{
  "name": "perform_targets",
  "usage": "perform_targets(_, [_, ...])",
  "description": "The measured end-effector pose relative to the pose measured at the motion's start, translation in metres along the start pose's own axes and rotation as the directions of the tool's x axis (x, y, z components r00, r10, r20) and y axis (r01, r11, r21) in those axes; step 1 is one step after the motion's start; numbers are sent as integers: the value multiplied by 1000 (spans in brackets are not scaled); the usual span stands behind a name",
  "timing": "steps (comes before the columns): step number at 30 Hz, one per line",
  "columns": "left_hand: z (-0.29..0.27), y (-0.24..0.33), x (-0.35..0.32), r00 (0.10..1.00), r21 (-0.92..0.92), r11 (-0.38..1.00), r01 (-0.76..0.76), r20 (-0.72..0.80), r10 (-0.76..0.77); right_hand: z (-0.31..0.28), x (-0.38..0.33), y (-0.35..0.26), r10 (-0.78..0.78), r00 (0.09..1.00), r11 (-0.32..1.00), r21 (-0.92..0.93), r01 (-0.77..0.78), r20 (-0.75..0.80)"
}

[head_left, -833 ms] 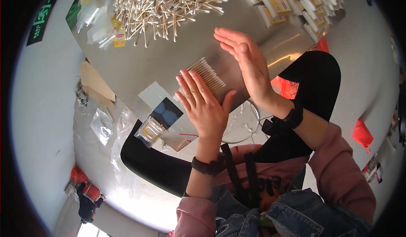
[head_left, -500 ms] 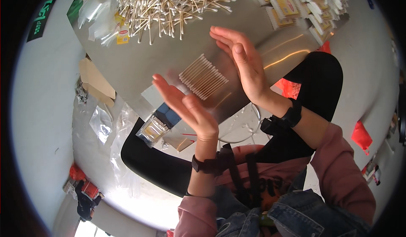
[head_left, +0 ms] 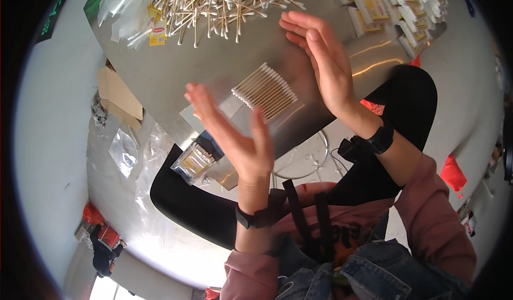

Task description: Packaging cotton swabs into small plastic bags and sealing them.

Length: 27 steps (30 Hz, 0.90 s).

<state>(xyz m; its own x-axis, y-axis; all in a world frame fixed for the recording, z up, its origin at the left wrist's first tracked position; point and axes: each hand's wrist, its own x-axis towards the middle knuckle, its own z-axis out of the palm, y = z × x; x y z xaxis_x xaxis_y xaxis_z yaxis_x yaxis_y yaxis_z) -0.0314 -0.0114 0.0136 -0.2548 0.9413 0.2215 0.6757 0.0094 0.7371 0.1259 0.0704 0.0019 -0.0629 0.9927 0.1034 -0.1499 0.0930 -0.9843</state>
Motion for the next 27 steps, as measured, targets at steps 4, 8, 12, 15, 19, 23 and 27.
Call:
perform_targets(4, [19,17,-8,935,452,859,-240,347,79,-16,-1,7,16,1000,1000,21,-16,-17])
perform_targets(8, [31,8,-16,927,544,800,-255,373,42,-28,-7,-2,-15,988,966,-254,54,156])
perform_targets(12, [33,7,-16,928,547,787,-285,362,85,-38,-14,-6,-27,925,860,-464,215,378])
perform_targets(15, [35,5,-17,935,517,811,-274,342,98,-41,-14,1,-145,860,778,-481,404,489])
perform_targets(19, [35,2,-17,935,513,811,-281,337,111,-39,-16,3,-126,862,770,-500,397,491])
perform_targets(23, [34,3,-17,934,501,821,-275,343,104,-40,-16,0,-143,833,732,-509,452,534])
perform_targets(27, [34,3,-17,934,488,832,-265,343,96,-40,-16,5,-161,854,776,-471,420,495])
